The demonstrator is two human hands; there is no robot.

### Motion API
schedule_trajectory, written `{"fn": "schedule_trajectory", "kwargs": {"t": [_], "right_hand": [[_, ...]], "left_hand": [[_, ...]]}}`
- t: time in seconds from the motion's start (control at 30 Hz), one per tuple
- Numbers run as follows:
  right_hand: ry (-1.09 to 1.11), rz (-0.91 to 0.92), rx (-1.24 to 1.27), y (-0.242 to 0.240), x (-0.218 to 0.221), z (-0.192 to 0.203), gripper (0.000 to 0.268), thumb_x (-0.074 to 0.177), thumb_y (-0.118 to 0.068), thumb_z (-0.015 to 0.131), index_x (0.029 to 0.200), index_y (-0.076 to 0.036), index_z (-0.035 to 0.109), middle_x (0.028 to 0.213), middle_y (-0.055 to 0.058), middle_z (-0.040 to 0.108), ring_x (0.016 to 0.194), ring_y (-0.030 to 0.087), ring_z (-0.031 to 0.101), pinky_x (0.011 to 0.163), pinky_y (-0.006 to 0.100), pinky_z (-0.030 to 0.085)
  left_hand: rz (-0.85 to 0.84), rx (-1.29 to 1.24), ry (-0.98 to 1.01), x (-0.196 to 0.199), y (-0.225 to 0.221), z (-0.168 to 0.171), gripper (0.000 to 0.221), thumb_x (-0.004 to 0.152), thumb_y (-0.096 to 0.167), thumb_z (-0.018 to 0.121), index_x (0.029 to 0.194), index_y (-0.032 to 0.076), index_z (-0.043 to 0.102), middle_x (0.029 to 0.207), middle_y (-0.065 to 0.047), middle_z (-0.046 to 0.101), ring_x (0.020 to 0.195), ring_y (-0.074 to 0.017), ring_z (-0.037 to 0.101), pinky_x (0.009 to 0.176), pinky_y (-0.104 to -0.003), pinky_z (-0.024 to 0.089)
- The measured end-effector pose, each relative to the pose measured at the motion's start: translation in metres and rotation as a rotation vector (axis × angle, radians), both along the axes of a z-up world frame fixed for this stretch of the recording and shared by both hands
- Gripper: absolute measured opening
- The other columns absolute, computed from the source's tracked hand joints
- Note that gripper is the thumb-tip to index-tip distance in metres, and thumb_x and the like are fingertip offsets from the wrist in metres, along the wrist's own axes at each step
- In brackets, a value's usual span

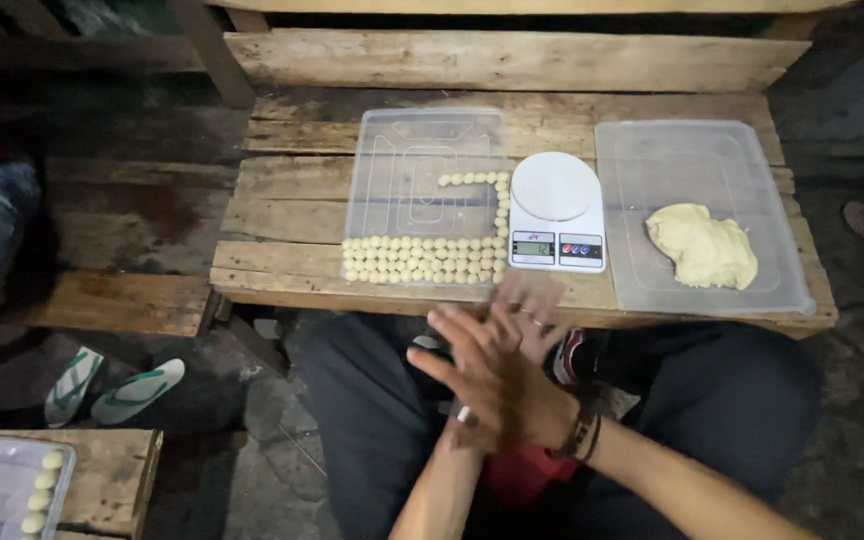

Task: Rolling small pieces of bread dough into balls and arranging them in a grid on a plastic tray, occasionally using a scale for weight consistency.

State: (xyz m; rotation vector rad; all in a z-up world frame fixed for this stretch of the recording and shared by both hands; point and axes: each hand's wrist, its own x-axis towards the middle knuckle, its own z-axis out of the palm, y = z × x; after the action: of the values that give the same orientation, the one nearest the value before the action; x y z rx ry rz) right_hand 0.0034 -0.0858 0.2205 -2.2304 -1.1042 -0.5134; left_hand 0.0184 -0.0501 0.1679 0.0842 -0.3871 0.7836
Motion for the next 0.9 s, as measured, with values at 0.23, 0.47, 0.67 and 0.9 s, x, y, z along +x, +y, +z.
{"fn": "schedule_trajectory", "kwargs": {"t": [0.23,0.47,0.67,0.9], "right_hand": [[-0.004,-0.13,-0.147,-0.007,0.038,-0.034,0.094,0.092,-0.08,0.022,0.148,-0.008,0.045,0.146,0.03,0.04,0.136,0.054,0.037,0.109,0.072,0.022],[-0.072,-0.053,-0.212,0.021,0.006,-0.044,0.106,0.084,-0.091,0.009,0.156,-0.022,0.042,0.15,0.019,0.041,0.146,0.042,0.032,0.115,0.066,0.004],[0.035,-0.086,-0.298,-0.004,0.028,-0.049,0.1,0.09,-0.088,0.012,0.153,-0.018,0.043,0.146,0.024,0.038,0.145,0.048,0.026,0.113,0.07,0.009],[-0.023,-0.274,-0.388,-0.011,0.052,-0.036,0.091,0.095,-0.082,0.011,0.158,-0.021,0.036,0.151,0.024,0.035,0.146,0.047,0.029,0.111,0.072,0.015]], "left_hand": [[-1.152,-0.337,0.266,-0.008,0.048,0.027,0.109,0.083,0.083,0.056,0.164,0.014,0.033,0.148,-0.018,0.056,0.129,-0.0314,0.057,0.117,-0.047,0.037],[-0.454,-0.244,-0.011,0.003,0.008,0.006,0.099,0.086,0.077,0.056,0.163,0.028,0.02,0.161,-0.011,0.035,0.148,-0.0265,0.033,0.122,-0.049,0.021],[-1.318,-0.772,0.09,0.0,0.066,0.053,0.091,0.088,0.058,0.078,0.157,0.009,0.045,0.142,-0.011,0.054,0.137,-0.0249,0.05,0.105,-0.024,0.052],[-1.337,-0.357,0.619,-0.02,0.045,0.033,0.071,0.086,0.087,0.054,0.053,0.025,0.063,0.077,-0.003,0.076,0.091,-0.0187,0.073,0.09,-0.038,0.05]]}}
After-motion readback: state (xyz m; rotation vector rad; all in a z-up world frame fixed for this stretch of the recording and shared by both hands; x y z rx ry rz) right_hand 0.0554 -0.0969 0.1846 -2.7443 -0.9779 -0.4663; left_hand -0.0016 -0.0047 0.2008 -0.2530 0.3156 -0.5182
